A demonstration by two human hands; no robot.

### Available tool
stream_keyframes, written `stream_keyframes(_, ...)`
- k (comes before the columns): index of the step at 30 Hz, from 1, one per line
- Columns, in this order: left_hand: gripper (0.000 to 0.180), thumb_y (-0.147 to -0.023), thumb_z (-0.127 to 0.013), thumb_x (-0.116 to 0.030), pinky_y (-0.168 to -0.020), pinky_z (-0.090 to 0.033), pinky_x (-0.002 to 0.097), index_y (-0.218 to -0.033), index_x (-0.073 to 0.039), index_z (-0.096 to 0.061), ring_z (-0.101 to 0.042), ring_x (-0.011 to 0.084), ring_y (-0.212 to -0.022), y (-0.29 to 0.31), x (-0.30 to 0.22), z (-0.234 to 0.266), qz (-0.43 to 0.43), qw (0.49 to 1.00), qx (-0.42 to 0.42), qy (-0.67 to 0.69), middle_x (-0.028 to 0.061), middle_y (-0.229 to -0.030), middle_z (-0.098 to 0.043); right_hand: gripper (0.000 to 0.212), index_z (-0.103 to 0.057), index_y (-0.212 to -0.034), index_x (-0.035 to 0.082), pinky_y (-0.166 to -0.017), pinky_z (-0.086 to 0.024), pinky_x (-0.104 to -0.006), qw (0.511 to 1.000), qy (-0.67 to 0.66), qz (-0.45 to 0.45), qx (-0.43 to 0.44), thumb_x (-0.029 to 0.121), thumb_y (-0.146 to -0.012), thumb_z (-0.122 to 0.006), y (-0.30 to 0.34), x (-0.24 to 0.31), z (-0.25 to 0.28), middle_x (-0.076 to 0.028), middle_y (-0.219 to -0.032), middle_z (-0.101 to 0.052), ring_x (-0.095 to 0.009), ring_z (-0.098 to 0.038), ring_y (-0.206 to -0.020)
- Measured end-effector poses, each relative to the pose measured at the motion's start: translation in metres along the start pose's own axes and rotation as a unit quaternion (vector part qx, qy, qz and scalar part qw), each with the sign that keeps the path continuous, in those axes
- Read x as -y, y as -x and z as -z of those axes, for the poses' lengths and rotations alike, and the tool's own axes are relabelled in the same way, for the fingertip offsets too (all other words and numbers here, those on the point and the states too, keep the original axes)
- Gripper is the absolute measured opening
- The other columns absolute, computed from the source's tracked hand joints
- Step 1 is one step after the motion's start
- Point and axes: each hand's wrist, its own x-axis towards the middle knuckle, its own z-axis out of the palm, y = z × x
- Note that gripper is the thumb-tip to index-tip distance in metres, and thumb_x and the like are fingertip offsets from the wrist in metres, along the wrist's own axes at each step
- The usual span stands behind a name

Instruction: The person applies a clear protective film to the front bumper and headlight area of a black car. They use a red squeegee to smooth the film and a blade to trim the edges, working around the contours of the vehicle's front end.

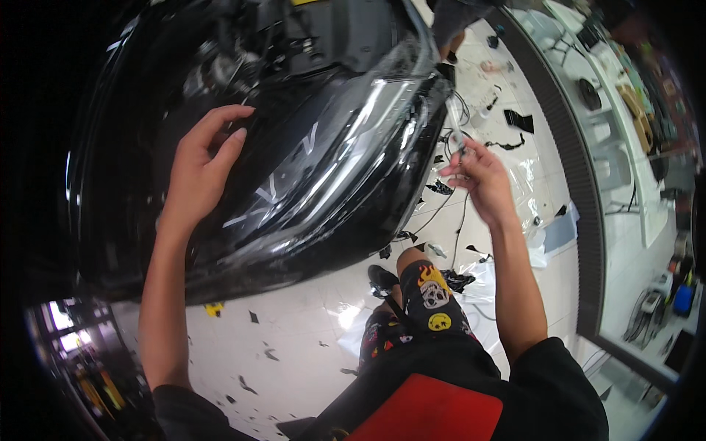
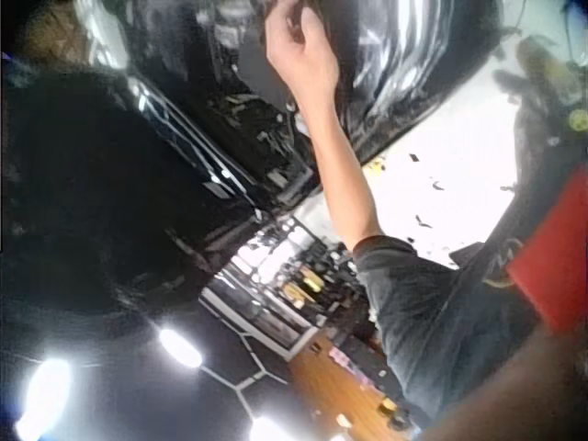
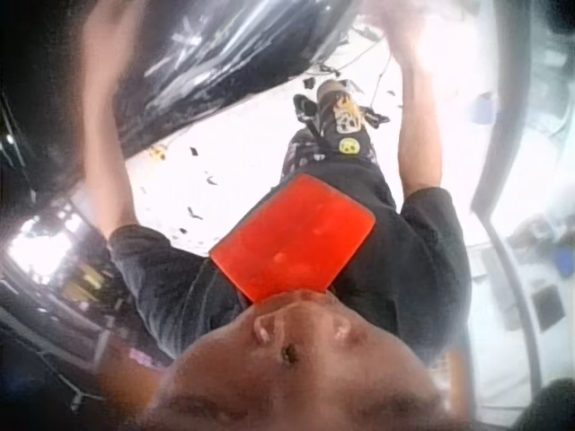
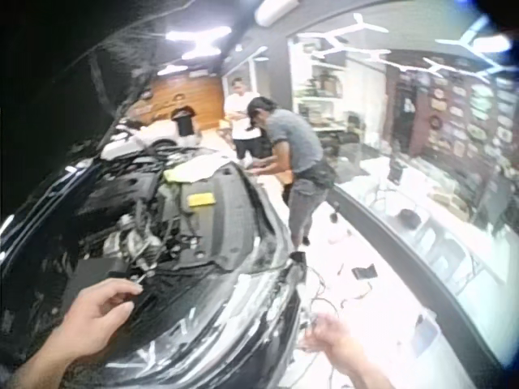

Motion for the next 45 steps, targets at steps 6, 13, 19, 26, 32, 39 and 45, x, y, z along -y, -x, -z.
stream_keyframes(6,0.043,-0.105,-0.061,-0.018,-0.115,-0.040,0.0368,-0.148,-0.009,-0.060,-0.056,0.0250,-0.137,-0.100,0.059,-0.066,-0.109,0.987,0.080,-0.082,0.0112,-0.150,-0.061,0.019,-0.056,-0.119,0.000,-0.067,-0.057,-0.0295,0.995,-0.058,-0.063,-0.042,0.016,-0.109,-0.057,0.016,-0.087,-0.010,-0.008,-0.083,-0.069,-0.022,-0.075,-0.077)
stream_keyframes(13,0.049,-0.106,-0.050,-0.015,-0.124,-0.030,0.0415,-0.153,-0.002,-0.053,-0.048,0.0310,-0.144,-0.130,0.040,-0.100,-0.126,0.963,0.122,-0.204,0.0145,-0.154,-0.056,0.016,-0.058,-0.112,0.002,-0.056,-0.052,-0.0251,0.989,-0.070,-0.032,-0.130,0.018,-0.111,-0.057,-0.034,-0.080,-0.027,-0.011,-0.090,-0.075,-0.014,-0.069,-0.066)
stream_keyframes(19,0.053,-0.108,-0.045,-0.022,-0.125,-0.028,0.0432,-0.156,0.003,-0.047,-0.044,0.0331,-0.148,-0.120,0.046,-0.090,-0.085,0.960,0.132,-0.231,0.0219,-0.156,-0.049,0.010,-0.058,-0.109,-0.002,-0.057,-0.053,-0.0247,0.985,-0.108,-0.021,-0.133,0.002,-0.104,-0.064,-0.084,-0.056,-0.036,-0.009,-0.084,-0.072,-0.012,-0.072,-0.068)
stream_keyframes(26,0.052,-0.107,-0.045,-0.020,-0.121,-0.031,0.0485,-0.151,0.007,-0.047,-0.047,0.0383,-0.142,-0.123,0.050,-0.084,-0.093,0.957,0.140,-0.237,0.0272,-0.153,-0.050,0.010,-0.059,-0.100,-0.002,-0.054,-0.051,-0.0247,0.978,-0.155,-0.063,-0.127,0.000,-0.099,-0.069,-0.111,-0.040,-0.039,-0.006,-0.075,-0.069,-0.008,-0.069,-0.063)
stream_keyframes(32,0.055,-0.110,-0.045,-0.028,-0.121,-0.032,0.0481,-0.152,0.007,-0.045,-0.045,0.0372,-0.143,-0.122,0.056,-0.079,-0.074,0.957,0.152,-0.235,0.0266,-0.154,-0.047,0.012,-0.059,-0.100,-0.002,-0.053,-0.049,-0.0249,0.980,-0.124,-0.048,-0.145,-0.001,-0.097,-0.071,-0.127,-0.050,-0.035,-0.006,-0.073,-0.069,-0.006,-0.066,-0.060)
stream_keyframes(39,0.056,-0.111,-0.042,-0.031,-0.121,-0.031,0.0482,-0.152,0.006,-0.044,-0.043,0.0367,-0.146,-0.119,0.060,-0.079,-0.064,0.963,0.144,-0.219,0.0267,-0.154,-0.046,0.009,-0.058,-0.107,-0.003,-0.056,-0.056,-0.0211,0.986,-0.110,-0.034,-0.125,-0.002,-0.102,-0.065,-0.126,-0.054,-0.029,-0.009,-0.086,-0.069,-0.010,-0.070,-0.067)
stream_keyframes(45,0.056,-0.111,-0.042,-0.033,-0.122,-0.031,0.0481,-0.151,0.007,-0.044,-0.042,0.0373,-0.146,-0.118,0.062,-0.074,-0.062,0.958,0.149,-0.236,0.0275,-0.154,-0.044,0.013,-0.060,-0.102,-0.001,-0.054,-0.050,-0.0245,0.979,-0.140,-0.023,-0.147,-0.001,-0.096,-0.071,-0.128,-0.063,-0.034,-0.007,-0.076,-0.070,-0.007,-0.066,-0.060)
